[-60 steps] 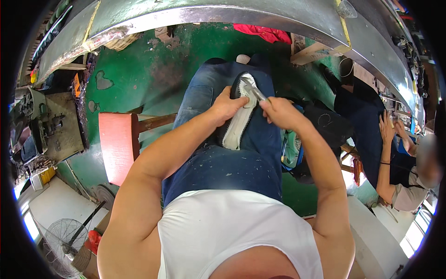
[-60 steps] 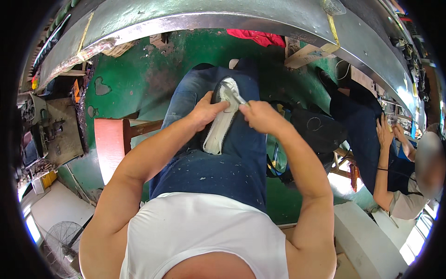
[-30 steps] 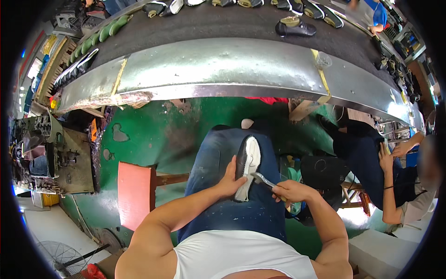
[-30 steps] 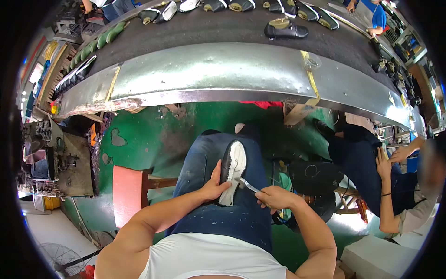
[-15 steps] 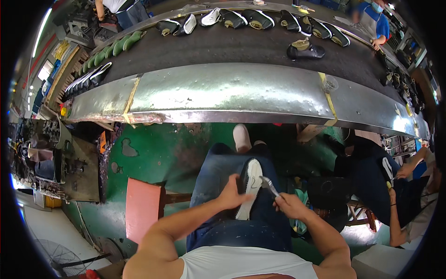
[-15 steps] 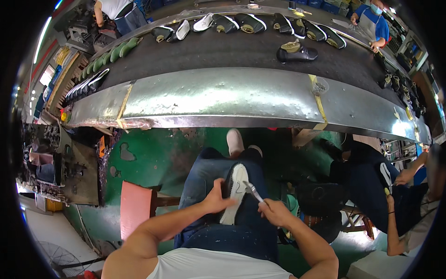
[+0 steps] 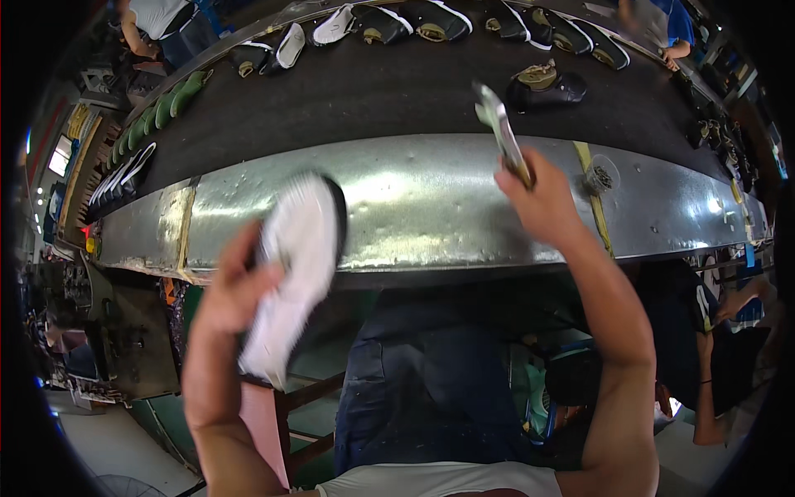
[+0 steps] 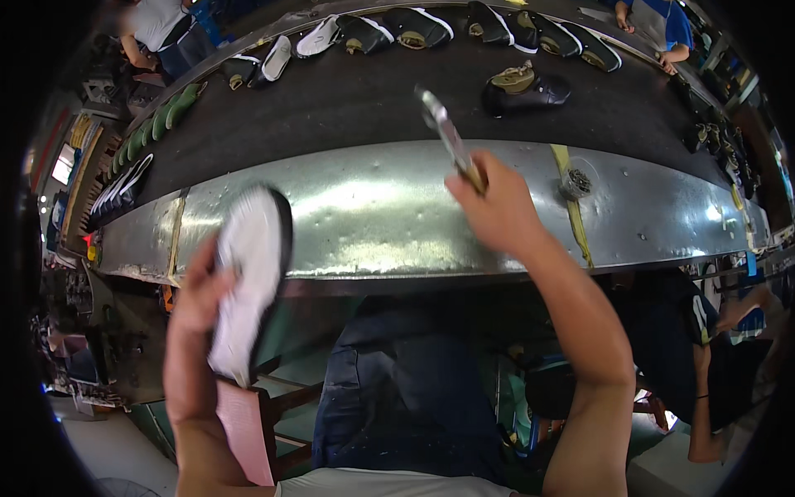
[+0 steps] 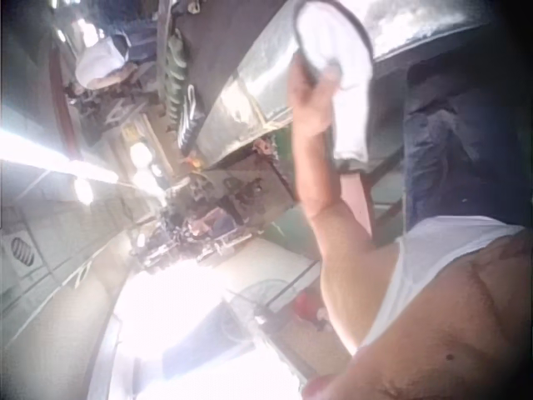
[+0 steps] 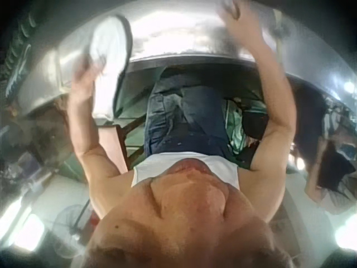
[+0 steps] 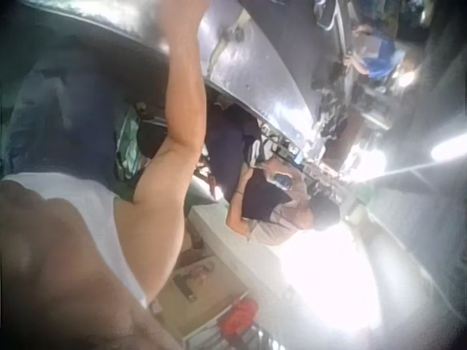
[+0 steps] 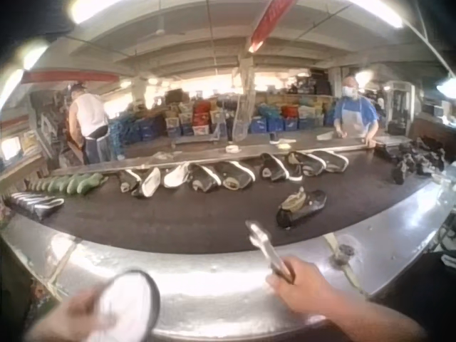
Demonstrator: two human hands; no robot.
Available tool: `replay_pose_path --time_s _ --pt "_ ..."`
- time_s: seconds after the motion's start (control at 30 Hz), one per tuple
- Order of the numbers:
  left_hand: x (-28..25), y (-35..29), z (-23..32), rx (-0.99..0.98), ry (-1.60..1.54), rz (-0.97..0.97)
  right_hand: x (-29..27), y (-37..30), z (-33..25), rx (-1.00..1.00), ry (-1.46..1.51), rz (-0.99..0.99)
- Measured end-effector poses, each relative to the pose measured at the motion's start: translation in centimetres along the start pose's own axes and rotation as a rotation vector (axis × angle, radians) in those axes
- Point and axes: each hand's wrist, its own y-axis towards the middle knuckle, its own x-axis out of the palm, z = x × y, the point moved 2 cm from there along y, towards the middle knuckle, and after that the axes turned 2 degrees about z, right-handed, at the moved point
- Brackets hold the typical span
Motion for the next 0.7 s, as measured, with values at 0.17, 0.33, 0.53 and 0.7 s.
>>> replay_pose_path --time_s 0.17,0.33,0.53,0.7 --pt "-4.6 18.2 4.5 0.558 1.433 0.214 2.4 13.4 3.1 0.141 0.127 0.052" --pt "-7.2 31.1 0.8 0.524 1.886 0.298 3.5 26.3 5.5 0.230 0.020 0.117" --pt "-5.0 42.6 -0.8 0.069 1.935 0.077 3.5 38.3 8.1 0.182 -0.276 0.241" --pt "3.3 52.9 -4.5 1.114 1.559 0.356 5.0 45.6 12.3 0.139 -0.395 0.296"
